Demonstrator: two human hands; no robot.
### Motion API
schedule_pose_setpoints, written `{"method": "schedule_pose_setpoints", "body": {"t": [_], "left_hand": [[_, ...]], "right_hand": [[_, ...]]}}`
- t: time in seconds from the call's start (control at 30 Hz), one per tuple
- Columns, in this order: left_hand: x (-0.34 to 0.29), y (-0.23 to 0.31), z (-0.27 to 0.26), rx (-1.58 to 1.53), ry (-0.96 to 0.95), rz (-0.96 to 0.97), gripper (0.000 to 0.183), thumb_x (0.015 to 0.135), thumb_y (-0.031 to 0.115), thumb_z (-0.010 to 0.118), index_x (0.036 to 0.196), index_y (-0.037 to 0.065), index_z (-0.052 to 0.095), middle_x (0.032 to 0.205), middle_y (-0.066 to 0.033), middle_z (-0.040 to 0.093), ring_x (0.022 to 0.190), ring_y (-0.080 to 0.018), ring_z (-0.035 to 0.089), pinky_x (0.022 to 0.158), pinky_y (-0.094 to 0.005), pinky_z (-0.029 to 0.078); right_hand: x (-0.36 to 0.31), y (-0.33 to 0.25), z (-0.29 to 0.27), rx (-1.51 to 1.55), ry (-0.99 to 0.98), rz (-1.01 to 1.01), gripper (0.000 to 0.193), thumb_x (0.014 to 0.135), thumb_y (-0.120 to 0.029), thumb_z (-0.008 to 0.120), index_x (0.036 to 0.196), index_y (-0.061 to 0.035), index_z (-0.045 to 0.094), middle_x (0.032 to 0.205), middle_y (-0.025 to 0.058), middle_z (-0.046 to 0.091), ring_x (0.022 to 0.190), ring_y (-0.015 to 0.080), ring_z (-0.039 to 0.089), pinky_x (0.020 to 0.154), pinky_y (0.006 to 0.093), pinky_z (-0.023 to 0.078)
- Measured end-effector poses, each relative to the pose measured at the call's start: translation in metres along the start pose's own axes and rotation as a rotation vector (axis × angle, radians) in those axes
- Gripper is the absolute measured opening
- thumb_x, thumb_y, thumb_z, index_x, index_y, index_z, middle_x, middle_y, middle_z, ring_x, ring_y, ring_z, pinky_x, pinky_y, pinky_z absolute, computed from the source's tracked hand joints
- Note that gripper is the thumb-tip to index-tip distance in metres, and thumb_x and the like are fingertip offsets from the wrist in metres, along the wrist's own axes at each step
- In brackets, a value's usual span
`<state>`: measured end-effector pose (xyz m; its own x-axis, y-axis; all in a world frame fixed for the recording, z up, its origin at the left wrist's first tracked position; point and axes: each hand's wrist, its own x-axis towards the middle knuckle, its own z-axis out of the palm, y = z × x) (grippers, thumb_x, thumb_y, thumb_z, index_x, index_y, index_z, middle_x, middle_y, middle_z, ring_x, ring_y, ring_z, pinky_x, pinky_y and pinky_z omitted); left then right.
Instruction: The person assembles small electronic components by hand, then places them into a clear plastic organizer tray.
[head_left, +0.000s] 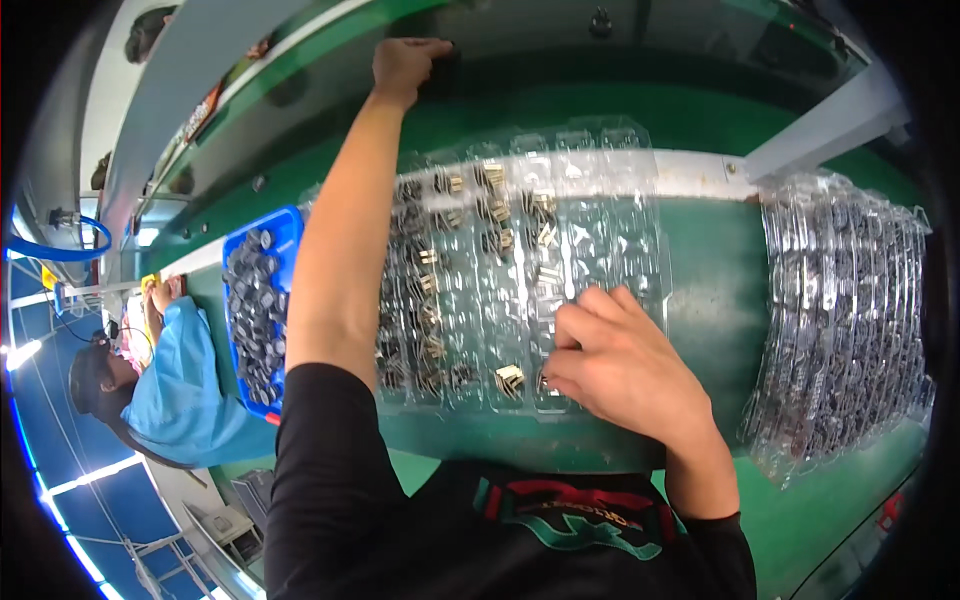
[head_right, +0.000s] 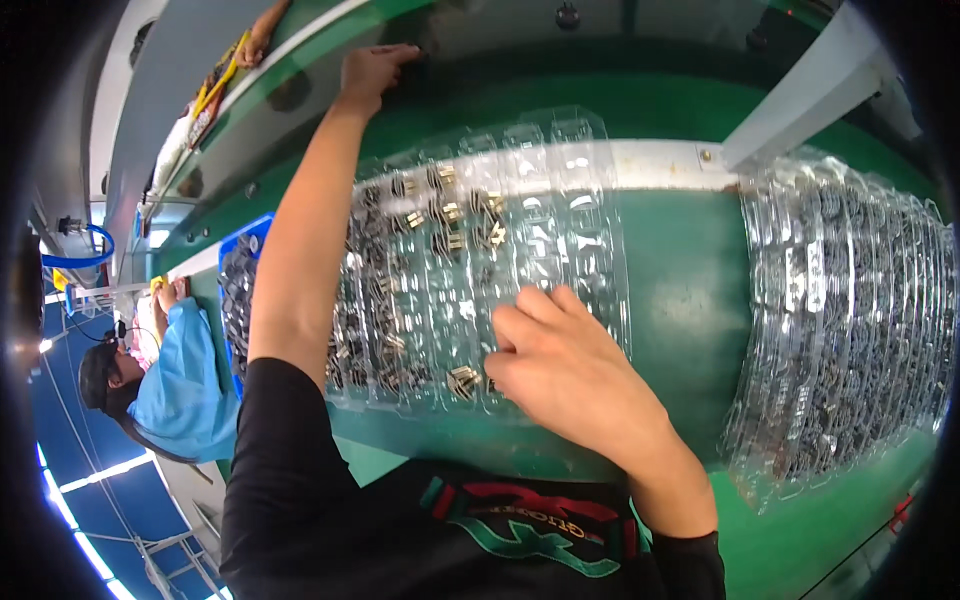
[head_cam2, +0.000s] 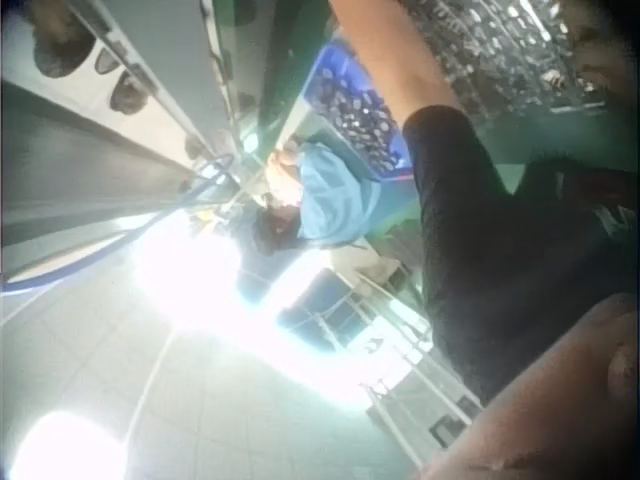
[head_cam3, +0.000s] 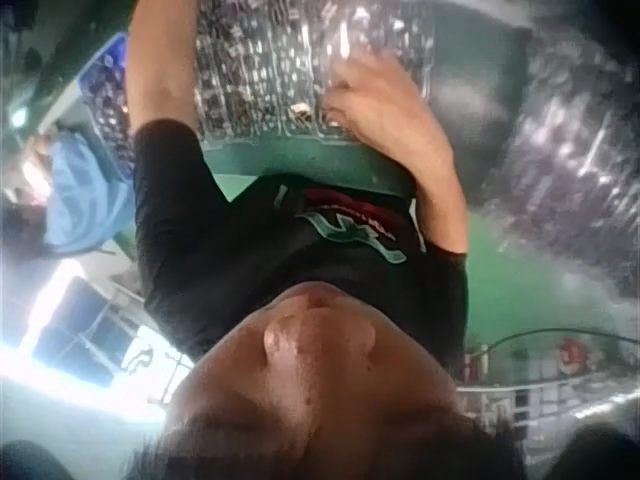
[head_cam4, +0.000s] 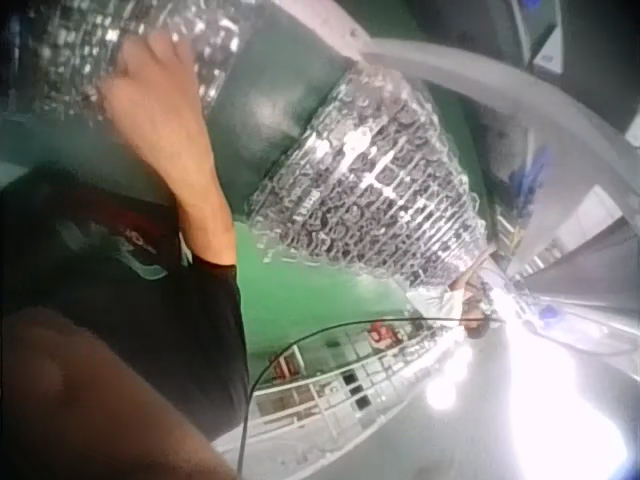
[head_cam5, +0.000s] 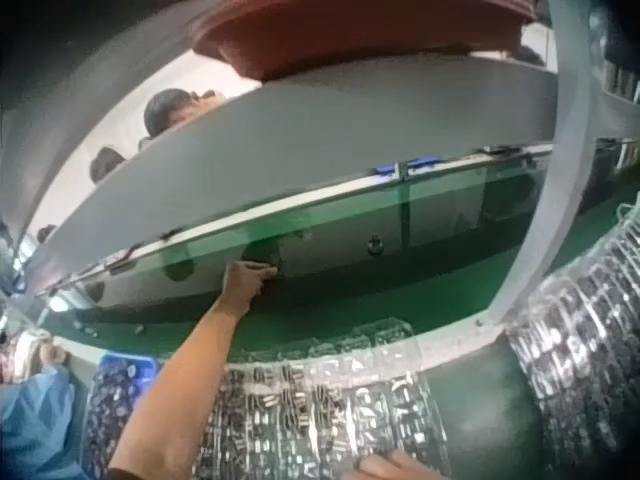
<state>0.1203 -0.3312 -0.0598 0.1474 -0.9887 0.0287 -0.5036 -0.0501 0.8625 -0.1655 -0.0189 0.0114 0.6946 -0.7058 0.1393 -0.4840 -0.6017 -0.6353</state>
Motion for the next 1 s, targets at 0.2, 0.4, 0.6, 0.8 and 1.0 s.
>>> {"method": "schedule_pose_setpoints", "body": {"t": [0.2, 0.4, 0.6, 0.8, 1.0], "left_hand": [[-0.014, 0.013, -0.026, 0.254, 0.004, 0.096, 0.038, 0.08, 0.041, 0.075, 0.094, 0.005, 0.077, 0.081, -0.0117, 0.072, 0.074, -0.0215, 0.068, 0.075, -0.034, 0.052], [-0.063, 0.016, -0.112, 0.755, -0.267, -0.013, 0.044, 0.074, 0.04, 0.078, 0.105, 0.009, 0.074, 0.1, -0.0136, 0.072, 0.087, -0.027, 0.068, 0.084, -0.037, 0.052], [-0.098, -0.002, -0.119, 0.627, -0.252, 0.219, 0.036, 0.073, 0.022, 0.08, 0.103, 0.003, 0.073, 0.09, -0.0094, 0.065, 0.076, -0.0184, 0.063, 0.071, -0.0332, 0.052], [-0.181, 0.062, -0.08, 0.276, -0.008, 0.315, 0.031, 0.071, 0.005, 0.078, 0.102, 0.006, 0.075, 0.097, -0.0059, 0.063, 0.067, -0.0104, 0.058, 0.064, -0.0255, 0.05], [-0.27, 0.114, -0.035, 0.186, -0.026, 0.339, 0.035, 0.073, 0.0, 0.078, 0.107, 0.009, 0.075, 0.095, -0.0046, 0.064, 0.064, -0.0066, 0.055, 0.059, -0.0205, 0.047]], "right_hand": [[-0.005, 0.003, -0.001, 0.302, 0.142, 0.011, 0.009, 0.078, -0.001, 0.067, 0.084, -0.0066, 0.068, 0.084, 0.0044, 0.053, 0.08, 0.0223, 0.055, 0.069, 0.0332, 0.047], [-0.007, 0.004, -0.012, 0.441, 0.315, 0.047, 0.032, 0.081, 0.011, 0.059, 0.106, -0.0051, 0.072, 0.09, 0.0086, 0.05, 0.075, 0.0191, 0.058, 0.067, 0.0295, 0.048], [0.0, 0.004, -0.008, 1.218, 0.44, 0.266, 0.017, 0.09, 0.01, 0.055, 0.098, 0.0044, 0.069, 0.099, 0.011, 0.059, 0.08, 0.0158, 0.067, 0.068, 0.026, 0.057], [-0.005, 0.005, -0.002, 1.312, 0.527, 0.351, 0.018, 0.083, 0.012, 0.066, 0.1, 0.0067, 0.069, 0.101, 0.0161, 0.066, 0.077, 0.0162, 0.067, 0.061, 0.0252, 0.057], [-0.002, -0.002, 0.0, 1.135, 0.592, 0.255, 0.013, 0.084, 0.01, 0.067, 0.097, 0.0075, 0.069, 0.096, 0.0123, 0.063, 0.072, 0.0113, 0.063, 0.061, 0.0226, 0.054]]}}
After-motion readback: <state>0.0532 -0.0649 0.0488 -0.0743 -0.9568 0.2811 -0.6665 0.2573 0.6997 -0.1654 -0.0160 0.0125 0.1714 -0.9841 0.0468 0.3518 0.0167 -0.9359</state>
